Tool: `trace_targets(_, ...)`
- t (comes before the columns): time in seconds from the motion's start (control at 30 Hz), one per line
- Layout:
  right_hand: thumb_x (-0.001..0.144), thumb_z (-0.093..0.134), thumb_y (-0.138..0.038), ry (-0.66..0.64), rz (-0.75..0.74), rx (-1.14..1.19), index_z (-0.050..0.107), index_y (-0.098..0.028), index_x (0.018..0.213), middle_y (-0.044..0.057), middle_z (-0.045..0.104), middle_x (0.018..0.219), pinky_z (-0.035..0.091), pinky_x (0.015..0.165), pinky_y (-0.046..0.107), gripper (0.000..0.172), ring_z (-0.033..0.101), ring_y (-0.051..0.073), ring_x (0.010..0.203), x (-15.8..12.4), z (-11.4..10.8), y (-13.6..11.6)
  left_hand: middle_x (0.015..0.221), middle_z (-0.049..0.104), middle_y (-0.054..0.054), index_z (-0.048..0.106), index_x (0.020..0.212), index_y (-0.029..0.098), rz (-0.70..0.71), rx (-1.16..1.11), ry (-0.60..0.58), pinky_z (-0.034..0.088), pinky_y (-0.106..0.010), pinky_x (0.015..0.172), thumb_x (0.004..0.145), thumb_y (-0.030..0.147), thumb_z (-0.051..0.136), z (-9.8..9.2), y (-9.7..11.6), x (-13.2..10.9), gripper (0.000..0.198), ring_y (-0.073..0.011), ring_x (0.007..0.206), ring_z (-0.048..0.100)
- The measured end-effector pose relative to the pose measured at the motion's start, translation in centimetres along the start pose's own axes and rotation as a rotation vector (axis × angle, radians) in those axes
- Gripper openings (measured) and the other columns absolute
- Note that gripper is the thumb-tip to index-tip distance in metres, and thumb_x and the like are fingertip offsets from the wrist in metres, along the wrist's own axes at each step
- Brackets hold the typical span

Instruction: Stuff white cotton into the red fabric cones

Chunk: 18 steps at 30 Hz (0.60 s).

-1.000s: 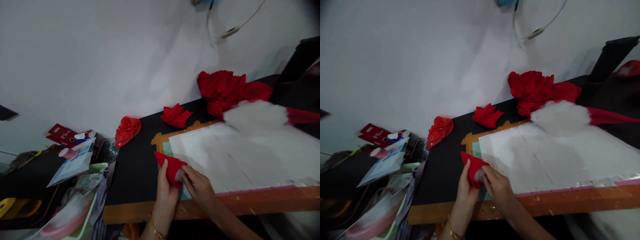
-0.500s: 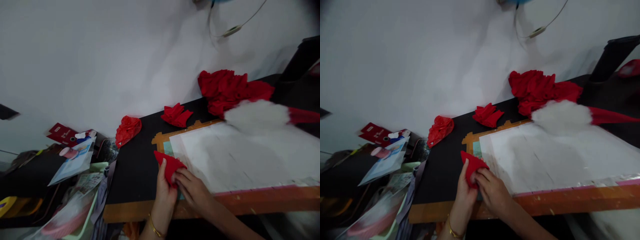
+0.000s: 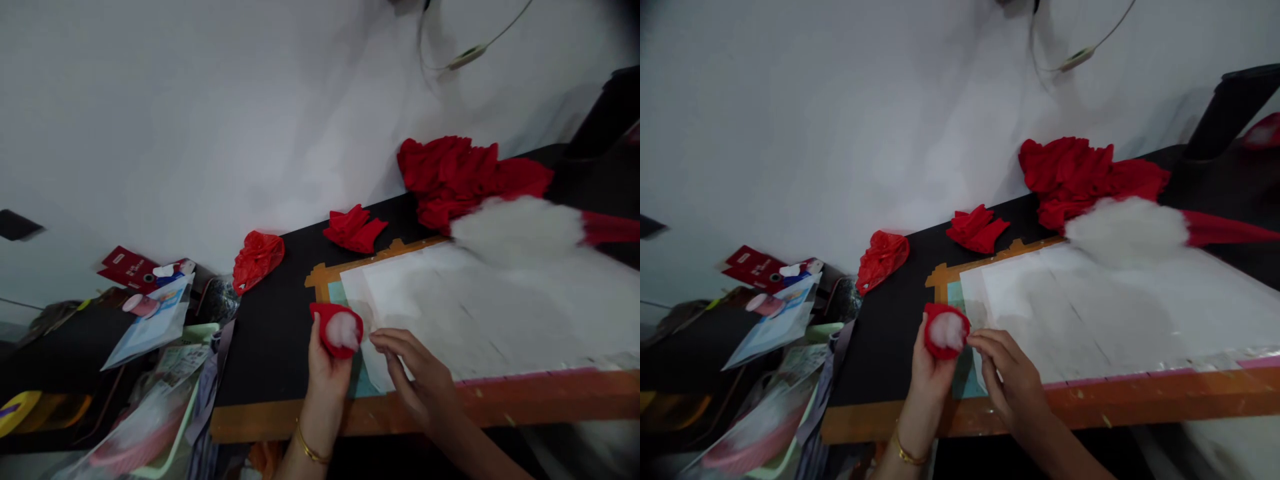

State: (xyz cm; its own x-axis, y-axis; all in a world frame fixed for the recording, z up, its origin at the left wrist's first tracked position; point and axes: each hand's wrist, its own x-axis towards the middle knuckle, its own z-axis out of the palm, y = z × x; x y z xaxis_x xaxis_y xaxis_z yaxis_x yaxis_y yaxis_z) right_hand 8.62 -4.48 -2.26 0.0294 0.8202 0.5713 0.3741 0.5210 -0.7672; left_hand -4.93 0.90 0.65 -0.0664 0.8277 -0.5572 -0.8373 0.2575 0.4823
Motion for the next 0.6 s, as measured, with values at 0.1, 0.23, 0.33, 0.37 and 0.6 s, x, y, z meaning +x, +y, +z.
trace_targets(0.1, 0.092, 0.044, -0.011, -0.072, 0.028, 0.083, 0.061, -0.024, 0.119, 0.009, 0.068, 0.114, 0.056, 0.093, 0.037, 0.034, 0.065, 0.021, 0.11, 0.2, 1.2, -0.3, 0.082, 0.073, -0.01, 0.069, 0.091, 0.011, -0.049, 0.025, 0.014, 0.058, -0.027, 0.069, 0.082, 0.039, 0.068, -0.5, -0.8, -0.2, 0.029, -0.0181, 0.071, 0.069)
trace_targets(0.23, 0.094, 0.044, -0.015, -0.152, 0.19, 0.257, 0.057, -0.024, 0.122, 0.009, 0.066, 0.122, 0.057, 0.095, 0.037, 0.032, 0.065, 0.019, 0.111, 0.0, 3.0, -0.6, 0.069, 0.072, -0.008, 0.07, 0.075, 0.011, -0.083, 0.067, -0.017, 0.057, -0.025, 0.062, 0.08, 0.038, 0.069, -0.9, -1.7, -0.8, 0.028, -0.0161, 0.06, 0.067)
trace_targets(0.33, 0.095, 0.044, -0.018, -0.173, 0.23, 0.33, 0.053, -0.025, 0.128, 0.011, 0.061, 0.13, 0.056, 0.095, 0.037, 0.034, 0.063, 0.02, 0.116, -0.5, 2.7, -0.7, 0.072, 0.073, -0.008, 0.071, 0.078, 0.011, -0.031, 0.058, -0.044, 0.057, -0.026, 0.066, 0.077, 0.038, 0.072, -0.7, -1.6, -1.0, 0.027, -0.0172, 0.064, 0.069)
trace_targets(0.37, 0.095, 0.044, -0.018, -0.164, 0.209, 0.314, 0.054, -0.025, 0.127, 0.011, 0.06, 0.131, 0.056, 0.096, 0.038, 0.034, 0.061, 0.021, 0.119, -0.7, 2.4, -0.7, 0.075, 0.074, -0.008, 0.071, 0.081, 0.011, -0.011, 0.059, -0.046, 0.057, -0.027, 0.068, 0.076, 0.04, 0.073, -0.7, -1.5, -1.1, 0.029, -0.0179, 0.066, 0.07)
trace_targets(0.6, 0.092, 0.047, -0.015, -0.168, 0.018, 0.099, 0.049, -0.025, 0.138, 0.011, 0.062, 0.132, 0.054, 0.099, 0.038, 0.047, 0.06, 0.024, 0.121, -1.1, 1.7, -0.8, 0.106, 0.073, -0.011, 0.065, 0.114, 0.018, 0.207, 0.195, -0.167, 0.055, -0.037, 0.087, 0.064, 0.043, 0.082, -2.0, -2.2, -1.6, 0.058, -0.0276, 0.095, 0.071)
